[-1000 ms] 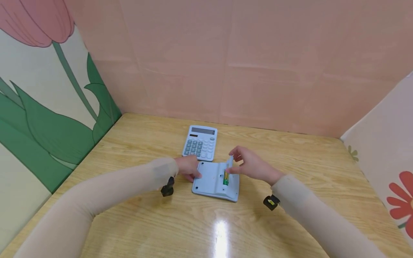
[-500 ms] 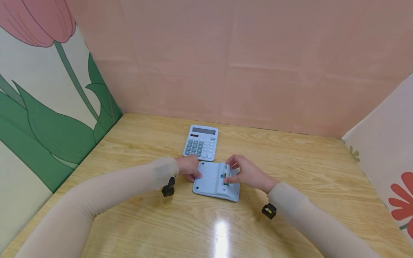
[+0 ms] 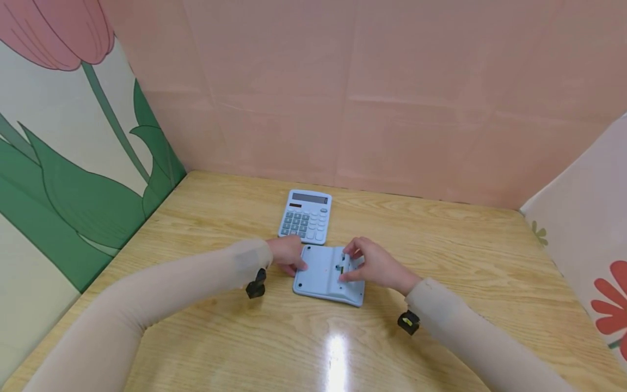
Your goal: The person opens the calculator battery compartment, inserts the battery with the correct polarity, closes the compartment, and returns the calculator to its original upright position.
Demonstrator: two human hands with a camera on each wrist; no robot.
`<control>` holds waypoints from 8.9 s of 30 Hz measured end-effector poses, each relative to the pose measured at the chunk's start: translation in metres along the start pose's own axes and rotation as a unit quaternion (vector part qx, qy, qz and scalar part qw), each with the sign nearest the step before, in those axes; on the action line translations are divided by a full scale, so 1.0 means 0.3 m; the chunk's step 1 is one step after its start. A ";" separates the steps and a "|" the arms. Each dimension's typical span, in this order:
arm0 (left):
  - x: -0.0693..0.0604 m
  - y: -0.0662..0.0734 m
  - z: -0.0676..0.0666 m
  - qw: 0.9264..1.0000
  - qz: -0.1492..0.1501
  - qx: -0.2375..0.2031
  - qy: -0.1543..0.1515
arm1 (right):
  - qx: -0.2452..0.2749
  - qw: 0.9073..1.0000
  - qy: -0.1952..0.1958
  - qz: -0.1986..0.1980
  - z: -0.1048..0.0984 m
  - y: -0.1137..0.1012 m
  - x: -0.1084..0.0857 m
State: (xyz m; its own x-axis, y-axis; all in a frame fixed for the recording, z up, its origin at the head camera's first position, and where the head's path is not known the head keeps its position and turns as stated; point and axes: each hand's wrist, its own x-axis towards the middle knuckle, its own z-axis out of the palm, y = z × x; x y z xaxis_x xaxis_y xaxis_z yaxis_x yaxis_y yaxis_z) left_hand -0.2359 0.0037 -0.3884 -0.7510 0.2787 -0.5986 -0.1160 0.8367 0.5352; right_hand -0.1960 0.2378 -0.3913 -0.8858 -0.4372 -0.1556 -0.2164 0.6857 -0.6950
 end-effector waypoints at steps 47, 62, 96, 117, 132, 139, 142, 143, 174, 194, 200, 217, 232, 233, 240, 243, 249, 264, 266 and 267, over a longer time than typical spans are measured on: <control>0.026 -0.005 0.000 1.000 0.002 0.008 -0.012 | -0.040 0.999 0.005 0.013 0.004 -0.021 0.006; 0.014 -0.001 -0.002 1.000 0.001 -0.001 -0.013 | -0.040 0.999 -0.003 0.013 0.008 -0.023 0.007; -0.001 0.005 -0.004 1.000 0.005 0.011 -0.013 | -0.038 0.986 -0.110 0.120 -0.057 -0.069 0.060; 0.044 -0.008 -0.001 1.000 0.002 0.000 -0.024 | -0.104 0.967 -0.174 0.156 -0.062 -0.142 0.113; 0.050 -0.007 0.001 1.000 0.001 0.009 -0.021 | -0.186 0.945 -0.207 0.170 -0.046 -0.190 0.144; 0.032 -0.003 -0.003 1.000 0.006 0.004 -0.026 | -0.196 0.940 -0.214 0.180 -0.044 -0.203 0.150; 0.021 0.001 -0.006 1.000 0.008 0.007 -0.025 | -0.199 0.938 -0.215 0.186 -0.044 -0.200 0.156; 0.018 0.001 -0.007 1.000 0.008 0.009 -0.025 | -0.200 0.937 -0.215 0.187 -0.044 -0.199 0.157; 0.025 -0.006 -0.016 1.000 0.003 0.005 -0.025 | -0.085 0.965 -0.220 0.114 -0.117 -0.050 0.162; 0.030 0.001 -0.007 1.000 -0.009 0.012 -0.016 | -0.036 0.975 -0.192 0.110 -0.119 0.022 0.122; 0.030 0.001 -0.008 1.000 -0.007 0.014 -0.015 | -0.078 0.971 -0.189 0.124 -0.104 -0.006 0.126; 0.030 -0.001 -0.005 1.000 -0.007 0.025 -0.012 | -0.038 0.965 -0.191 0.177 -0.105 -0.003 0.063; 0.004 0.008 -0.006 1.000 -0.006 0.029 -0.007 | 0.134 0.952 -0.142 0.237 -0.036 -0.060 -0.020; 0.001 0.009 -0.005 1.000 -0.006 0.029 -0.006 | 0.135 0.951 -0.140 0.240 -0.031 -0.062 -0.019; -0.021 0.012 -0.005 1.000 0.002 0.018 -0.005 | 0.126 0.950 -0.136 0.252 -0.009 -0.074 -0.006; -0.030 0.012 -0.006 1.000 0.002 -0.004 -0.003 | 0.132 0.948 -0.130 0.259 -0.004 -0.073 -0.002; -0.035 0.005 -0.005 0.999 0.001 -0.048 0.005 | 0.150 0.948 -0.129 0.249 -0.002 -0.067 0.002; -0.057 -0.010 -0.042 0.995 0.002 -0.093 0.034 | 0.197 0.946 -0.105 0.236 -0.028 -0.072 0.000; -0.064 -0.006 -0.057 0.995 0.006 -0.090 0.041 | 0.203 0.945 -0.104 0.234 -0.038 -0.074 0.004; -0.067 -0.005 -0.063 0.995 0.008 -0.090 0.044 | 0.203 0.945 -0.102 0.233 -0.044 -0.076 0.006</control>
State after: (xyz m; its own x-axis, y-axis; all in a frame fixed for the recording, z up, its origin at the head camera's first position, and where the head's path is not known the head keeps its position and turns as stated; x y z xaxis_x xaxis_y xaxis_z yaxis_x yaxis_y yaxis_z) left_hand -0.2331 -0.0120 -0.3659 -0.8071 0.2416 -0.5387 -0.2130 0.7319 0.6473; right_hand -0.1981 0.2290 -0.3664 -0.7389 -0.2740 -0.6155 0.3907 0.5700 -0.7228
